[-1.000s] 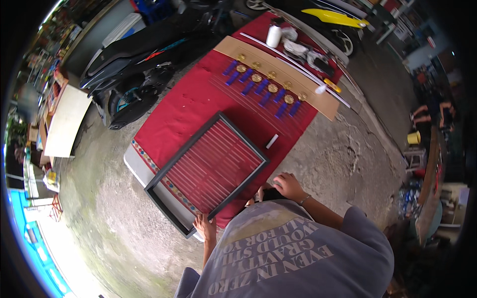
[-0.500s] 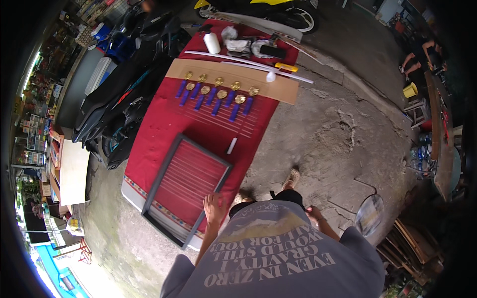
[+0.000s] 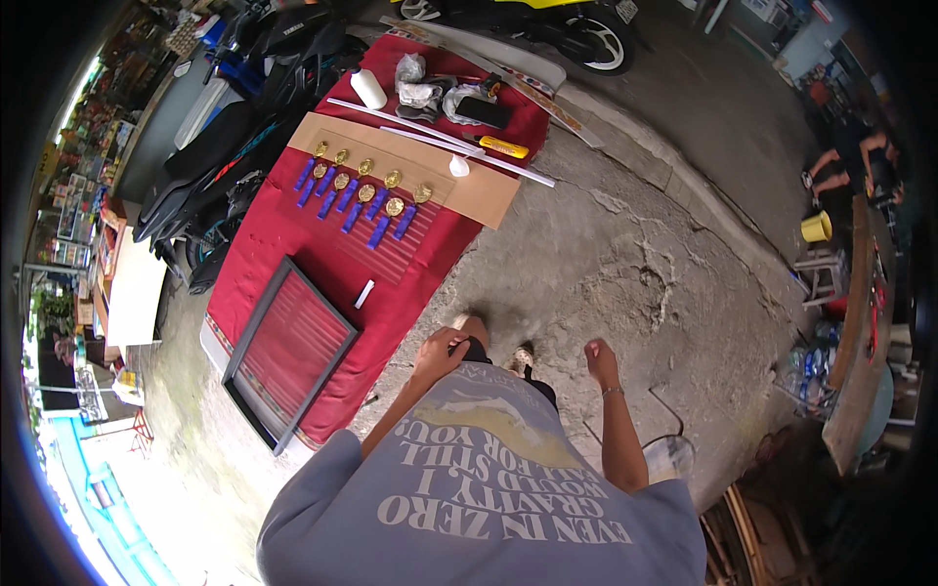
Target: The person cleans the edges of a window frame with a white cloth, then uses a utility knife to trim the black rubber seal along the frame's perimeter. They repeatedly insert and adjust the seal into the frame's groove, checking the fit and alignment throughout the process.
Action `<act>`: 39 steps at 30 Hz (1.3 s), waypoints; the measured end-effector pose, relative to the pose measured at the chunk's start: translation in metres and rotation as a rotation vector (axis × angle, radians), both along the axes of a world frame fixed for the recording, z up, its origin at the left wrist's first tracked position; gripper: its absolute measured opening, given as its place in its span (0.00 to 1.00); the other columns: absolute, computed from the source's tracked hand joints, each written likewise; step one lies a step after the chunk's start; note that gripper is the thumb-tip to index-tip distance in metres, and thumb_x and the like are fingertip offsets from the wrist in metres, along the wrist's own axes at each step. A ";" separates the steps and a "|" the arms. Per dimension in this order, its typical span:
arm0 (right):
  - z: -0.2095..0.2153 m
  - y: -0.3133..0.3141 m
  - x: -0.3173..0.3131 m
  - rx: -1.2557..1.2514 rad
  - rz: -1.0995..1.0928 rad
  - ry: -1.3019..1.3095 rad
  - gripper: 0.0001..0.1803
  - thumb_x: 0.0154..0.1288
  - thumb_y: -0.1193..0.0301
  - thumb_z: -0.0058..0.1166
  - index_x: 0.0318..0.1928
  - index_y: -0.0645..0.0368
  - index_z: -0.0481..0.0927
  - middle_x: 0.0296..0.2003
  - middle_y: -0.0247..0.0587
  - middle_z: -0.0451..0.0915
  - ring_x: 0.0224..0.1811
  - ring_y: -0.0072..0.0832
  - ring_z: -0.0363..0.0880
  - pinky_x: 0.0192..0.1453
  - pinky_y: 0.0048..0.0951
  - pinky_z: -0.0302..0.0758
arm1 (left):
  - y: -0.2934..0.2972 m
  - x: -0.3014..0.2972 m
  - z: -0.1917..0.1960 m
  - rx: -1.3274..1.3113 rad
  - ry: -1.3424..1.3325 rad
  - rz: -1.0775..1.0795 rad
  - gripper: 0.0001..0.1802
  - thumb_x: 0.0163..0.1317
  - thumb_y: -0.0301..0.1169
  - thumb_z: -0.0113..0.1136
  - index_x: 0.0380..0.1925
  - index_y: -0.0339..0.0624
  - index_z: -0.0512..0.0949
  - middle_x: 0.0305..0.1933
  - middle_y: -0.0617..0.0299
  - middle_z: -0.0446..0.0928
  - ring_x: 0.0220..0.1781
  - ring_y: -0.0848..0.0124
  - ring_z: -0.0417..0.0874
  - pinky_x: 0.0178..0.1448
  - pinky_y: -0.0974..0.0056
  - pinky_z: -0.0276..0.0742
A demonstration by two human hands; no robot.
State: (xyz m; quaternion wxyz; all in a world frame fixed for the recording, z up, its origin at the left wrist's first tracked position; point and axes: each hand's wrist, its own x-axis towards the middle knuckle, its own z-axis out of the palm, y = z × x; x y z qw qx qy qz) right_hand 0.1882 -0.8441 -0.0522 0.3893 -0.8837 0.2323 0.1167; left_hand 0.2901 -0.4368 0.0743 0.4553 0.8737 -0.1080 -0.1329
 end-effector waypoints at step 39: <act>0.021 0.064 0.621 0.399 0.870 -0.330 0.16 0.77 0.71 0.46 0.61 0.62 0.70 0.42 0.52 0.81 0.33 0.44 0.82 0.37 0.42 0.81 | -0.238 0.160 0.056 -0.466 0.242 1.605 0.17 0.77 0.41 0.56 0.51 0.38 0.83 0.44 0.60 0.87 0.43 0.73 0.86 0.47 0.67 0.78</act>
